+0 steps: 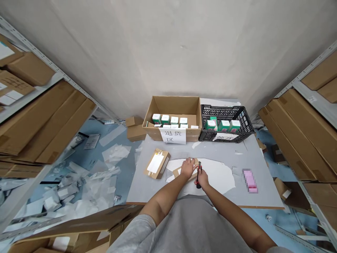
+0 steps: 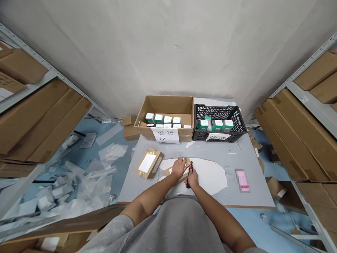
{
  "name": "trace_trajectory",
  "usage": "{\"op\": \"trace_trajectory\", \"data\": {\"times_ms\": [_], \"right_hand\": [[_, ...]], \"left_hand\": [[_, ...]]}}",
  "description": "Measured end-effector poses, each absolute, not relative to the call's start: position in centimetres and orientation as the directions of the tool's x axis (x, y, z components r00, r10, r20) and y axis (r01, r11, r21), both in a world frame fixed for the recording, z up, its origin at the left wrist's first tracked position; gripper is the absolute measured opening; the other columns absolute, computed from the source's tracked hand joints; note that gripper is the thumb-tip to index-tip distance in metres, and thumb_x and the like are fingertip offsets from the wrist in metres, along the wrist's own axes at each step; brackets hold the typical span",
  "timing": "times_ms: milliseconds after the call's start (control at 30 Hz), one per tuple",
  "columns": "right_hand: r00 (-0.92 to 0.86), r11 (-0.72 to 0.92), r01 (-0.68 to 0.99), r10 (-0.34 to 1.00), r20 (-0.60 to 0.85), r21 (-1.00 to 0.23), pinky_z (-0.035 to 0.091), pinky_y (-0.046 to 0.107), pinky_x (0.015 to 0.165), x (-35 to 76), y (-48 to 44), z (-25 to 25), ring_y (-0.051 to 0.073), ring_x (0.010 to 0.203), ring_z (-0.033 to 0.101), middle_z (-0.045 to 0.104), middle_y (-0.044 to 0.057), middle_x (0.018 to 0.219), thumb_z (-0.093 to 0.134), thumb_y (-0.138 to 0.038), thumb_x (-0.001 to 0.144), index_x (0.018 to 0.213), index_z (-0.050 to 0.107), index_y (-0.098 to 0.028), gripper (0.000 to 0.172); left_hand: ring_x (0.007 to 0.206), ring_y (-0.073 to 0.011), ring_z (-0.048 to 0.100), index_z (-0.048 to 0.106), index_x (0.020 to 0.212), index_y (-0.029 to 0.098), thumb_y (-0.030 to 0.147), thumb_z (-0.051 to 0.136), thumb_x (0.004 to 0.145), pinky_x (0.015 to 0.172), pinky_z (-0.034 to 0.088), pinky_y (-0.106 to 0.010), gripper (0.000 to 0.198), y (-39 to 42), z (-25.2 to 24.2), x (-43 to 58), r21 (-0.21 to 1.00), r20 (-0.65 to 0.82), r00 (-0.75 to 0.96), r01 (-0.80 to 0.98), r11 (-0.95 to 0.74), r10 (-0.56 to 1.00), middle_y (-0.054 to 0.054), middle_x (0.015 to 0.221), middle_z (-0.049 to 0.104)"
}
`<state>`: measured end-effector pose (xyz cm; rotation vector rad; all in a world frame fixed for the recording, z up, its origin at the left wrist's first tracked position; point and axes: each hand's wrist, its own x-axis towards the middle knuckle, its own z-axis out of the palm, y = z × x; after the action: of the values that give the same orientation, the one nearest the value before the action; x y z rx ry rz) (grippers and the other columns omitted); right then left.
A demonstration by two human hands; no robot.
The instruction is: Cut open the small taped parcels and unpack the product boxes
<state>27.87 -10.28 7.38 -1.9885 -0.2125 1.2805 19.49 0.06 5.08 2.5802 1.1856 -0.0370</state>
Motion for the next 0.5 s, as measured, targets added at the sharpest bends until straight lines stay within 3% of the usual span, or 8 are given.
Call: {"op": "trace_trajectory", "data": {"times_ms": [300,500], "right_hand": [[0.470,-0.690,-0.274,0.512,-0.719,-0.670,0.047,0.025,0.038,27.7,-10.1,6.8,0.019,0.037,0.064,0.055,-0.005,0.047,0.033,-0.056,0.111,0.099,0.054,-0.023,0.040],[0.439,-0.670,-0.206,0.588,-0.679,-0.713,0.044,0.025,0.036,27.6,-11.6,6.0,0.020,0.034,0.060,0.053,-0.007,0.043,0.039,-0.064,0.105,0.100,0.054,-0.024,0.043]], "left_hand": [[0.120,-0.0331,0.061,0.062,0.139,0.021,0.051,0.052,0.109,0.102,0.047,-0.044,0.044,-0.1,4.4,19.4,0.293,-0.129,0.681,0.720,-0.628,0.721,-0.016,0.129,0.065],[0.114,-0.0334,0.061,0.063,0.138,0.019,0.058,0.055,0.106,0.099,0.047,-0.044,0.050,0.9,4.4,19.0,0.303,-0.095,0.665,0.728,-0.615,0.741,-0.017,0.123,0.064]]}}
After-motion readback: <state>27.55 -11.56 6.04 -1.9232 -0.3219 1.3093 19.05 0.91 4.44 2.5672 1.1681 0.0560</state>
